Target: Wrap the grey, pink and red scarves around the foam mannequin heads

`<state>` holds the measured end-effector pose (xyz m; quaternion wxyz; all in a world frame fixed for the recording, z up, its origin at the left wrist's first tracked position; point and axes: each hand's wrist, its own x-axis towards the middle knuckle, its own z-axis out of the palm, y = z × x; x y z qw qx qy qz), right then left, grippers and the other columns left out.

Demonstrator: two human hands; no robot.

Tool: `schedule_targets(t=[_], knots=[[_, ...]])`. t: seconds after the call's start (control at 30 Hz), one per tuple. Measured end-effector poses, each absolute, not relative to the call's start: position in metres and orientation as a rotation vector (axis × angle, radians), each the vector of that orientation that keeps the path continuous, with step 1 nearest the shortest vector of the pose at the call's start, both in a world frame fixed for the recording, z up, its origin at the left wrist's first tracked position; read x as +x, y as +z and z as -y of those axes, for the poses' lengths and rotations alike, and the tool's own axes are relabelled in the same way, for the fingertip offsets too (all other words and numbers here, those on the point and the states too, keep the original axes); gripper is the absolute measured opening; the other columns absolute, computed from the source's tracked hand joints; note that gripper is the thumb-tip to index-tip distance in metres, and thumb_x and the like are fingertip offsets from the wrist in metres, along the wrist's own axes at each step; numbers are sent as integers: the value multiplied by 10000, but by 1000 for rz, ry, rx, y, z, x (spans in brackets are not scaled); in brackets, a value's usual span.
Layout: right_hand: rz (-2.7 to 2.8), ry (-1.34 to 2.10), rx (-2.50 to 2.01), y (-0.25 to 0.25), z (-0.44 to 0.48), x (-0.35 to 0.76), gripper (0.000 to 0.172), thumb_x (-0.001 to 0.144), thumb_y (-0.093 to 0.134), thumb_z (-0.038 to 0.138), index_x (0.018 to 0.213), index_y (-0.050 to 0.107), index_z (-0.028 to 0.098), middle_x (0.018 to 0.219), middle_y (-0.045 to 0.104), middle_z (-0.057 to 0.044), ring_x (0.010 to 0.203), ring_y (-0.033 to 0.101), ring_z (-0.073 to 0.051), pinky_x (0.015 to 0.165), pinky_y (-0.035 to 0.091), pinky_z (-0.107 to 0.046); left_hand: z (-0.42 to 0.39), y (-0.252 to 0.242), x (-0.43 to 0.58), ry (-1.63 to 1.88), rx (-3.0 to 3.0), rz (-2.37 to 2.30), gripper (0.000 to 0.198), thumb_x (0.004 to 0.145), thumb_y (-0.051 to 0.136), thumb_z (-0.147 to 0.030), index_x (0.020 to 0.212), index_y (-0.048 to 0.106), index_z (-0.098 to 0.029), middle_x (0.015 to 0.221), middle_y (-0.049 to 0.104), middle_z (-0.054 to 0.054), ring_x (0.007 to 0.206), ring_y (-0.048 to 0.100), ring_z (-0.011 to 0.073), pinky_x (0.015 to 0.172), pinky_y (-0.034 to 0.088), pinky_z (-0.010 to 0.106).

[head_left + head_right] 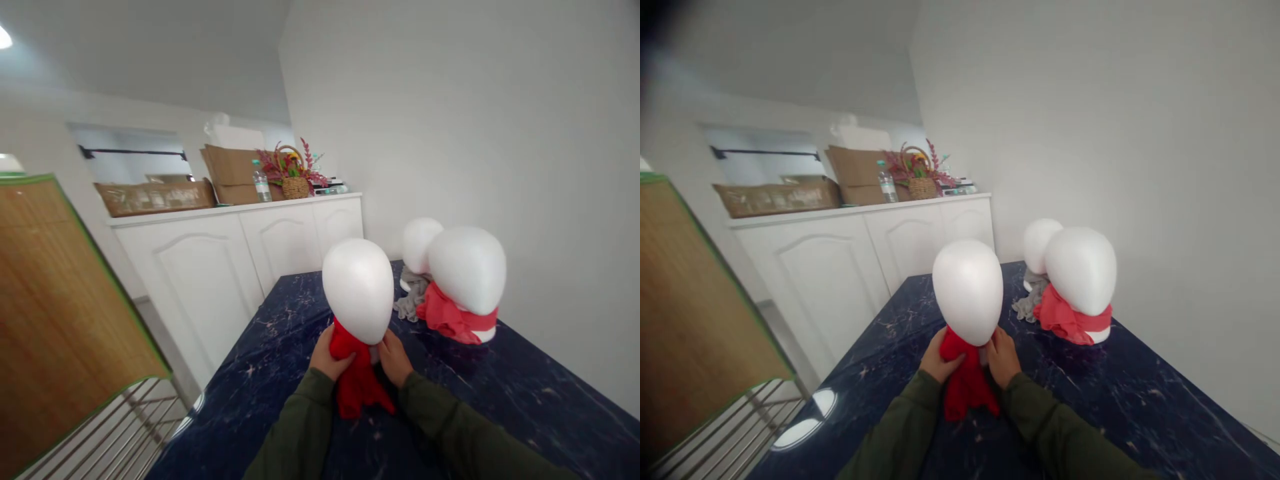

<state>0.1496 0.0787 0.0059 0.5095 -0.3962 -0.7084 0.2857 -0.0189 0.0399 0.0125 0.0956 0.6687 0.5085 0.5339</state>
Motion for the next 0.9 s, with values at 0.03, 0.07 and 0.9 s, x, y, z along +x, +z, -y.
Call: schedule_targets(t=[0.03, 0.07, 0.9], knots=[[1710, 694, -958, 3, -82, 148, 379, 829, 337, 385, 1062, 540, 166, 1082, 554, -95, 1035, 467, -223, 902, 350, -387, -44, 10, -22, 1566, 1983, -1510, 684, 551, 631, -268, 1183, 424, -110, 1140, 521, 129, 1063, 478, 269, 931, 354, 416], [1713, 694, -966, 0, -84, 148, 385, 828, 336, 393, 1059, 541, 163, 1080, 555, -99, 1031, 470, -224, 898, 352, -386, -47, 8, -24, 1547, 1981, -1512, 690, 550, 637, -267, 1185, 421, -108, 1142, 519, 131, 1065, 477, 268, 930, 356, 415], [2232, 830, -605, 6, -16, 138, 155, 609, 541, 169, 760, 575, 177, 789, 575, -26, 783, 515, -172, 753, 403, -312, -28, 14, -2, 1807, 1251, -1689, 259, 609, 579, -249, 850, 590, -153, 996, 565, 87, 1045, 465, 260, 986, 270, 416]])
